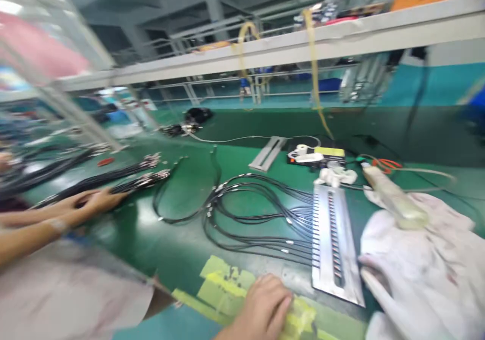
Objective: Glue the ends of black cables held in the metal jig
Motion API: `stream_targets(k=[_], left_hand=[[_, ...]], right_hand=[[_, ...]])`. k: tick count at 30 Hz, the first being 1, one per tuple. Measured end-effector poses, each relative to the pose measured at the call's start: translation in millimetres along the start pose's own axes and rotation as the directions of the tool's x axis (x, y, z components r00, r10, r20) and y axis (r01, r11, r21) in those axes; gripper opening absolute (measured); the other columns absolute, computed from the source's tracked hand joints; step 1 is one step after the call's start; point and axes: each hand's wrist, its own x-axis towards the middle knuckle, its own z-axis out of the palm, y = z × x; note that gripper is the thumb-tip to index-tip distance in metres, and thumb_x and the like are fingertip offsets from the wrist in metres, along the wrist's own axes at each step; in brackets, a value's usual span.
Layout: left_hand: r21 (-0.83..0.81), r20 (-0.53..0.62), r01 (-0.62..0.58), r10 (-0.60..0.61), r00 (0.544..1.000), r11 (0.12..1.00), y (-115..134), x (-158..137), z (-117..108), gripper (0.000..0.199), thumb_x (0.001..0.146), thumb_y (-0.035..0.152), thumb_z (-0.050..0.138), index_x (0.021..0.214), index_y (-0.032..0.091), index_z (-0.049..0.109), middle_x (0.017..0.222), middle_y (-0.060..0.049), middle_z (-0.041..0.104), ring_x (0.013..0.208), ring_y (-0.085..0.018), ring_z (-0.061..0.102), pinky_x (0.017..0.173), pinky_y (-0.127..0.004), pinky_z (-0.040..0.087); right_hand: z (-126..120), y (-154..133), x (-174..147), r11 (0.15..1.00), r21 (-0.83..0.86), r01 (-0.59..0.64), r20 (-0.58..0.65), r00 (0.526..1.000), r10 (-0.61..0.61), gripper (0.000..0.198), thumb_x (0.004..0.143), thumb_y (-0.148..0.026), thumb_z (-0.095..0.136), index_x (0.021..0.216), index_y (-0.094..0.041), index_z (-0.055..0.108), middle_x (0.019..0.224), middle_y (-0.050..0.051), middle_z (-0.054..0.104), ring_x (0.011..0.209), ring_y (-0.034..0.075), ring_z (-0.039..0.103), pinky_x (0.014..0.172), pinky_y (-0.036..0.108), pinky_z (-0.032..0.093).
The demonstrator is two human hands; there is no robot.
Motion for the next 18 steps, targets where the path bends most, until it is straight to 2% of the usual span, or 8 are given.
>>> stream_targets(k=[3,5,8,11,13,15,16,18], left_hand=[[0.174,-0.004,-0.093,0.095,0.995,0.980,-1,-5,35,0.038,0.095,0.021,0.040,0.129,0.015,0.055,0.091,-0.011,0.068,0.082,-0.025,0.060,0.073,-0.036,0.047],[0.196,0.002,-0.089,0.090,0.996,0.977,-1,-1,45,0.045,0.095,0.019,0.039,0.139,0.015,0.047,0.096,-0.013,0.067,0.086,-0.027,0.060,0.076,-0.039,0.047],[0.057,0.038,-0.018,0.016,0.999,0.998,7,4,52,0.050,0.096,0.021,0.038,0.145,0.019,0.040,0.107,-0.014,0.064,0.097,-0.028,0.058,0.085,-0.043,0.047],[-0.233,0.172,0.163,-0.125,0.977,0.959,17,7,50,0.057,0.093,0.023,0.043,0.149,0.022,0.035,0.111,-0.011,0.059,0.101,-0.026,0.057,0.091,-0.043,0.047],[-0.457,0.325,0.350,-0.212,0.921,0.818,20,9,48,0.063,0.089,0.022,0.046,0.150,0.023,0.034,0.108,-0.008,0.056,0.086,-0.019,0.057,0.083,-0.036,0.049],[-0.619,0.439,0.510,-0.276,0.855,0.597,21,11,48,0.069,0.084,0.022,0.049,0.151,0.022,0.033,0.111,-0.008,0.054,0.069,-0.011,0.051,0.067,-0.028,0.046],[-0.680,0.466,0.554,-0.299,0.833,0.481,21,12,49,0.073,0.081,0.023,0.052,0.151,0.021,0.033,0.114,-0.009,0.053,0.065,-0.009,0.048,0.060,-0.025,0.043],[-0.794,0.473,0.552,-0.312,0.824,0.256,22,14,48,0.080,0.071,0.022,0.059,0.148,0.020,0.038,0.123,-0.012,0.052,0.067,-0.009,0.051,0.054,-0.023,0.037]], right_hand=[[-3,-2,-24,0.998,-0.046,-0.048,0.007,0.999,0.048,0.028,0.092,-0.039,0.049,0.108,-0.032,0.071,0.105,0.005,0.072,0.095,0.027,0.069,0.084,0.044,0.059],[-2,-12,-37,0.993,-0.113,-0.032,0.019,0.999,0.035,0.034,0.089,-0.034,0.046,0.113,-0.032,0.071,0.113,0.007,0.071,0.096,0.028,0.069,0.082,0.043,0.059],[3,-30,-46,0.971,-0.238,-0.010,0.008,1.000,0.012,0.048,0.089,-0.025,0.038,0.131,-0.022,0.061,0.126,0.013,0.064,0.094,0.029,0.069,0.079,0.043,0.058],[10,-39,-45,0.980,-0.191,-0.063,-0.021,0.998,0.060,0.053,0.089,-0.024,0.036,0.138,-0.017,0.055,0.126,0.015,0.063,0.090,0.026,0.069,0.080,0.041,0.057],[13,-39,-41,0.992,-0.076,-0.103,-0.017,0.995,0.102,0.054,0.088,-0.026,0.037,0.138,-0.018,0.055,0.119,0.013,0.066,0.092,0.024,0.069,0.083,0.040,0.056],[14,-36,-37,0.990,0.053,-0.129,-0.018,0.991,0.131,0.054,0.085,-0.030,0.039,0.135,-0.018,0.057,0.110,0.011,0.068,0.092,0.023,0.068,0.086,0.039,0.055],[14,-34,-35,0.984,0.119,-0.133,-0.028,0.990,0.137,0.054,0.083,-0.032,0.041,0.132,-0.017,0.059,0.107,0.011,0.069,0.093,0.024,0.067,0.088,0.040,0.055],[10,-30,-31,0.958,0.255,-0.128,-0.060,0.987,0.148,0.055,0.080,-0.038,0.046,0.127,-0.016,0.063,0.105,0.012,0.069,0.096,0.026,0.066,0.092,0.043,0.053]])
